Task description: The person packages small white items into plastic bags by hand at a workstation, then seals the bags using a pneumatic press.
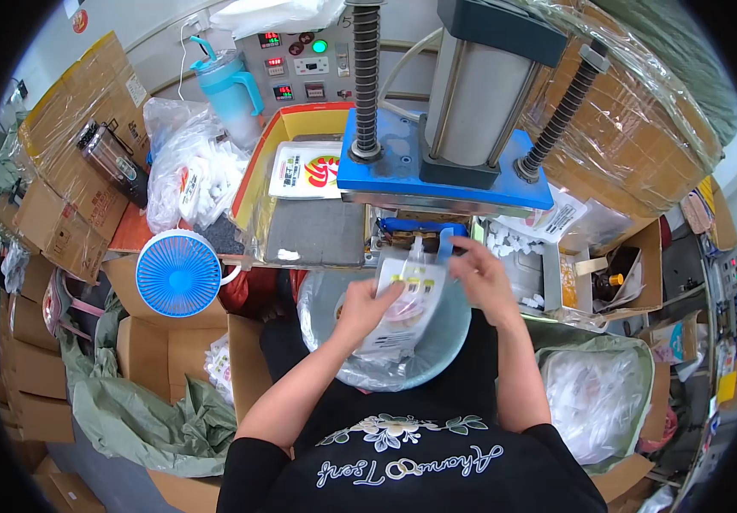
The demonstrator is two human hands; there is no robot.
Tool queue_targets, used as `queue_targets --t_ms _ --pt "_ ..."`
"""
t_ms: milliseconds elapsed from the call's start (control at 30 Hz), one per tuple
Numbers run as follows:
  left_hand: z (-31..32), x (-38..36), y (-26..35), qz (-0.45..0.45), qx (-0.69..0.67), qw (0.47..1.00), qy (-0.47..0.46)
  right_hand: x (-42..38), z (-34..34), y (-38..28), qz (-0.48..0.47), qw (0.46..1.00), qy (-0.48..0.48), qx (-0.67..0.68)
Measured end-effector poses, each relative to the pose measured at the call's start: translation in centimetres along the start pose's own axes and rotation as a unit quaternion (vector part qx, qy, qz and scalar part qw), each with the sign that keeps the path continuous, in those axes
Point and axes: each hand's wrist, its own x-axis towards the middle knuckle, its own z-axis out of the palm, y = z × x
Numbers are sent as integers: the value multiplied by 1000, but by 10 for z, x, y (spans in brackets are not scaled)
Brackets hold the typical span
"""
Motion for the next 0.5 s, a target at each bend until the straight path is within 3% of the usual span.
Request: queue_targets --t_ms 67,100,133,167,200,233,300,367,433,467,500 --pt "12 9 16 -35 -65 997 -2 1 -22 9 58 968 70 232" --pt "16 14 21 -71 -126 989 -3 2 -35 17 57 969 69 229" --pt "18 19 23 -103 -156 982 -9 5 -48 28 86 885 78 450" --pt "20 24 25 -101 -159 982 -10 7 -60 38 111 751 83 646" --pt "21 28 26 -110 -172 979 -9 7 -69 45 135 672 75 724" --pt "21 31 28 -118 -185 976 -8 6 -75 54 134 674 73 723" --pt "19 33 25 -105 -180 978 -18 3 -76 63 153 618 74 768" --pt "11 34 26 -95 -173 980 -24 -2 -69 59 142 630 85 758" --pt "-9 40 38 -90 -29 991 -100 0 -58 50 107 777 223 578" --pt "-25 45 52 -95 80 987 -104 -1 -56 49 95 811 239 526" --pt "-37 49 66 -81 92 989 -85 -1 -54 55 92 812 231 528"
